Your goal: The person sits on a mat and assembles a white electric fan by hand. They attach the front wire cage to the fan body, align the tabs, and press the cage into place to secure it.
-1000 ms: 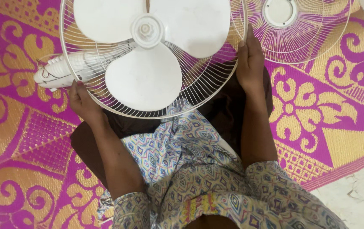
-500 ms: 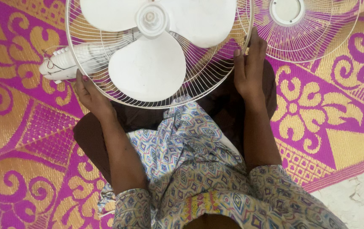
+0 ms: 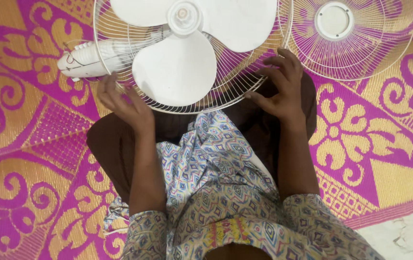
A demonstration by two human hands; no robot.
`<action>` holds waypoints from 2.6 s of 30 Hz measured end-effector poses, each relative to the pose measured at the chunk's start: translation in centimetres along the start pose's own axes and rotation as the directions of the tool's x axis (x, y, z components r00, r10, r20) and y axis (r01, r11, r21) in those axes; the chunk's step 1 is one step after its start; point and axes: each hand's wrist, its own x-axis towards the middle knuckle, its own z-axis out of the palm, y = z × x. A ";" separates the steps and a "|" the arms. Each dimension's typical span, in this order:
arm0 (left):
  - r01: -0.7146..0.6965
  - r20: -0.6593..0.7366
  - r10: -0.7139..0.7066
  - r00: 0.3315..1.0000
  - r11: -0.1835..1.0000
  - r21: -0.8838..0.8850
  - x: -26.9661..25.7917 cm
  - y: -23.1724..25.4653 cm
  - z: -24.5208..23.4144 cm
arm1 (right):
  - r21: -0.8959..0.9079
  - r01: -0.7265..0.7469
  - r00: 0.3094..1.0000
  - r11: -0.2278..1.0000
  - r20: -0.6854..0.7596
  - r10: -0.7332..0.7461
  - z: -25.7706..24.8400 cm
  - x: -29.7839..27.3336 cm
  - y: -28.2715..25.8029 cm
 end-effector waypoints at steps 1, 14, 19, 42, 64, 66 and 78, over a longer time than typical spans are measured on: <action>-0.070 0.027 0.070 0.997 0.997 0.021 -0.4 0.9 0.1 | 0.000 0.005 1.000 1.000 0.000 -0.005 0.0 -0.1 0.1; -0.577 0.364 0.567 0.739 0.812 -0.093 -4.8 10.6 1.5 | 0.105 -0.024 0.995 0.994 -0.092 0.034 0.5 -0.9 1.0; -0.485 0.373 0.518 0.769 0.854 -0.187 -4.2 11.2 0.7 | 0.401 -0.229 0.933 0.887 -0.171 0.318 2.4 -1.8 1.5; -0.449 0.390 0.472 0.791 0.880 -0.155 -3.1 13.9 -1.2 | 0.917 -0.332 0.735 0.219 0.106 0.670 2.3 1.3 5.1; -0.244 0.097 0.225 0.969 0.929 0.277 2.0 3.2 -2.1 | 0.876 -0.335 0.738 0.347 0.014 0.675 1.8 15.2 9.3; -0.077 -0.020 0.083 0.996 0.974 0.213 3.0 1.0 -1.7 | 0.846 -0.365 0.770 0.388 0.040 0.637 2.3 16.7 9.2; 0.588 0.363 -0.540 0.759 0.332 -0.737 5.6 -6.2 -0.7 | 0.697 -0.422 0.789 0.579 -0.032 0.613 2.6 14.0 8.0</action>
